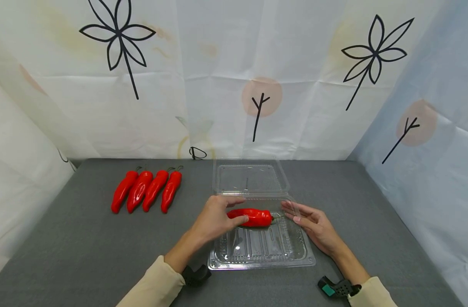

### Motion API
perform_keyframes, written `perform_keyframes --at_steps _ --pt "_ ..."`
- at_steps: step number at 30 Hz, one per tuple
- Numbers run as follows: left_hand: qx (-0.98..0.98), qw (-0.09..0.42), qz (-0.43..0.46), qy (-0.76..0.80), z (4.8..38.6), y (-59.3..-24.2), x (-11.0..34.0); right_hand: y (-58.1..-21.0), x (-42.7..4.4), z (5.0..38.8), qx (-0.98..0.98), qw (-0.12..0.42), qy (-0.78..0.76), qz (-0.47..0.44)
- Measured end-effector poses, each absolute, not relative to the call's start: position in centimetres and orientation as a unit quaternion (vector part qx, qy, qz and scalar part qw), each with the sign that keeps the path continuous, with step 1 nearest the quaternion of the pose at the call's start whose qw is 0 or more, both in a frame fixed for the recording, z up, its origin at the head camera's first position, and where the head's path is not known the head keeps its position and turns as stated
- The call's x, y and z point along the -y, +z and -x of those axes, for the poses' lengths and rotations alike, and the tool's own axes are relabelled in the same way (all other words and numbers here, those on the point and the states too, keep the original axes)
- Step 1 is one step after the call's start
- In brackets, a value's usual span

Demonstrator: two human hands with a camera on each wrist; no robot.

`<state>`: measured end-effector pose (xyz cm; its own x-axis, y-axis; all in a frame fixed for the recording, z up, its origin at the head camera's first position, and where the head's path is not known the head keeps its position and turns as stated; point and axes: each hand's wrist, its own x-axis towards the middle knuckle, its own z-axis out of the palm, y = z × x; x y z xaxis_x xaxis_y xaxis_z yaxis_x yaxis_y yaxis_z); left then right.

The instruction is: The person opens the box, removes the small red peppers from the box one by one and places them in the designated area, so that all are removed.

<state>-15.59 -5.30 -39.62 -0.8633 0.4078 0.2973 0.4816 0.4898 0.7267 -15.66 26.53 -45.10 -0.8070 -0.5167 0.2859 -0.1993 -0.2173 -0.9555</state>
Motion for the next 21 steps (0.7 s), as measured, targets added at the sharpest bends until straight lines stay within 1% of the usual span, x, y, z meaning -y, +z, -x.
perform_keyframes --at_steps 3,7,14,17,21 --pt "0.869 0.020 0.274 -0.412 15.7 -39.7 5.1 -45.1 -26.5 15.6 -0.612 0.107 -0.723 0.301" --pt "0.880 0.006 0.286 -0.378 16.0 -39.6 4.7 -45.0 -26.5 15.6 -0.606 0.104 -0.725 0.309" --pt "0.885 -0.031 0.291 -0.363 16.3 -39.3 3.9 -45.1 -26.5 15.7 -0.613 0.105 -0.724 0.299" --pt "0.886 -0.039 0.295 -0.355 16.4 -39.2 3.6 -45.1 -26.5 15.7 -0.611 0.105 -0.724 0.301" --pt "0.891 -0.034 0.309 -0.331 16.6 -39.4 3.2 -45.2 -26.5 15.7 -0.606 0.107 -0.726 0.307"
